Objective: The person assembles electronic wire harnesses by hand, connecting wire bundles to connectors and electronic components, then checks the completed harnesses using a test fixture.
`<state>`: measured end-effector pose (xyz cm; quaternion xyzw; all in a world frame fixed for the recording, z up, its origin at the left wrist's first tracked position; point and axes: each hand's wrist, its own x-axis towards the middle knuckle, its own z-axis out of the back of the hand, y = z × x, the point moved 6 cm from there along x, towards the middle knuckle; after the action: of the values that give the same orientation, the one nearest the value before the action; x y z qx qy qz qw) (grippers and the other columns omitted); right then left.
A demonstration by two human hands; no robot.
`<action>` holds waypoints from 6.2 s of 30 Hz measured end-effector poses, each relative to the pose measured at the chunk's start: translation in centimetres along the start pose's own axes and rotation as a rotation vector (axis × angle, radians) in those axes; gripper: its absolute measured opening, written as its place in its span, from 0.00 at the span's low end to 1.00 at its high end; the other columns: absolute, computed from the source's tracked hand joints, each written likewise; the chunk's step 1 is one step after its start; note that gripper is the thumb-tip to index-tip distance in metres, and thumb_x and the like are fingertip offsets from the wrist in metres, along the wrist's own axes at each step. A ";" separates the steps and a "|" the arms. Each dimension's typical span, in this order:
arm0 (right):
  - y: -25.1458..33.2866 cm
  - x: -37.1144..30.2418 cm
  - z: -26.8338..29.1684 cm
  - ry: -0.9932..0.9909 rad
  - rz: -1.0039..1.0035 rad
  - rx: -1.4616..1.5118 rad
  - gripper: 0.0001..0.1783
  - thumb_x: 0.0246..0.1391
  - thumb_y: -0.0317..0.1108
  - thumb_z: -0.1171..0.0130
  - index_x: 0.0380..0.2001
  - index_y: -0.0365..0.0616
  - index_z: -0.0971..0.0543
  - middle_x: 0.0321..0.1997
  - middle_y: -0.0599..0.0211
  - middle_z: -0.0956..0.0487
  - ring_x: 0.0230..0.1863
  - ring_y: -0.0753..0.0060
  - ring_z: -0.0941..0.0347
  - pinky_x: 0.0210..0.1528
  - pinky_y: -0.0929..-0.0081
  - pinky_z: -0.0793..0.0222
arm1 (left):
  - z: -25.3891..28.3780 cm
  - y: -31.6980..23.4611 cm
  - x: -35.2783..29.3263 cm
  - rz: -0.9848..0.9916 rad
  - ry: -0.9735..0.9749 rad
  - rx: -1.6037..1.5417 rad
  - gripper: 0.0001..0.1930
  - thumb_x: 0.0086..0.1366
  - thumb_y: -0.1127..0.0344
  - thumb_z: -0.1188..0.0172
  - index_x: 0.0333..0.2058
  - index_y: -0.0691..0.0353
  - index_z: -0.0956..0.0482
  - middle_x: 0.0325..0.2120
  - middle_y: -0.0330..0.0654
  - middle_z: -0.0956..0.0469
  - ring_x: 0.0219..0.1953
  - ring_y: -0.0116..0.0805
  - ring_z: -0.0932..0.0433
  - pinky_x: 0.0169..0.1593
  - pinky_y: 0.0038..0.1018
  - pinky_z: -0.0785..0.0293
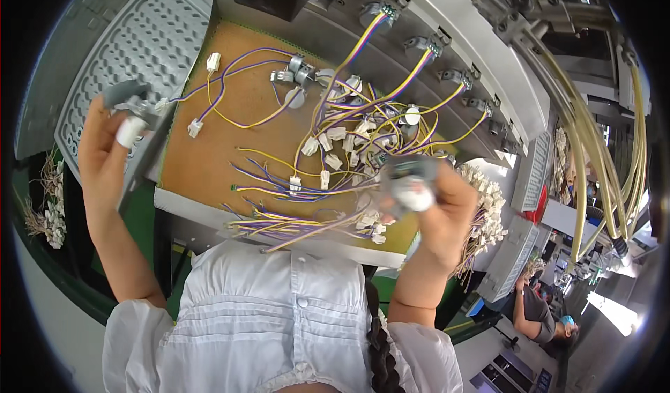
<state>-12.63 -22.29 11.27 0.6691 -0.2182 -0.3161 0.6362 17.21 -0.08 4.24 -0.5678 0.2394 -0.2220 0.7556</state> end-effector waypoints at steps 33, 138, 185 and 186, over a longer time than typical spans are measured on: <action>0.5 -1.6 0.1 0.360 -0.096 -0.162 0.06 0.45 0.28 0.38 0.24 0.36 0.21 0.20 0.71 0.25 0.19 0.85 0.33 0.21 0.84 0.41 | -18.5 -11.4 -7.3 -0.565 0.617 -0.021 0.13 0.39 0.76 0.36 0.29 0.66 0.22 0.30 0.43 0.27 0.28 0.37 0.25 0.29 0.26 0.29; -2.5 -1.2 8.5 -0.437 0.142 0.484 0.15 0.53 0.39 0.47 0.33 0.35 0.26 0.17 0.63 0.27 0.14 0.78 0.33 0.13 0.80 0.35 | -20.8 -8.6 -7.7 -0.339 1.035 0.315 0.30 0.44 0.57 0.31 0.44 0.64 0.30 0.32 0.49 0.26 0.35 0.45 0.24 0.36 0.35 0.28; 0.4 -0.8 -7.8 0.336 0.346 -0.980 0.07 0.46 0.28 0.41 0.28 0.38 0.28 0.20 0.55 0.26 0.18 0.50 0.29 0.21 0.63 0.35 | -12.8 -7.0 -6.7 -0.349 0.358 0.149 0.10 0.50 0.75 0.40 0.34 0.64 0.24 0.28 0.48 0.24 0.31 0.47 0.23 0.34 0.33 0.28; 0.7 -0.4 -8.2 0.325 0.403 -0.900 0.07 0.46 0.27 0.42 0.29 0.39 0.28 0.18 0.56 0.28 0.18 0.51 0.30 0.20 0.63 0.35 | -12.4 -6.6 -6.7 -0.269 0.351 0.133 0.11 0.49 0.75 0.40 0.34 0.64 0.24 0.29 0.48 0.25 0.32 0.48 0.23 0.35 0.33 0.28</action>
<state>-7.07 -16.25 11.94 0.3147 -0.0835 -0.1420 0.9348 3.95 -7.03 8.36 -0.4964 0.2741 -0.4313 0.7018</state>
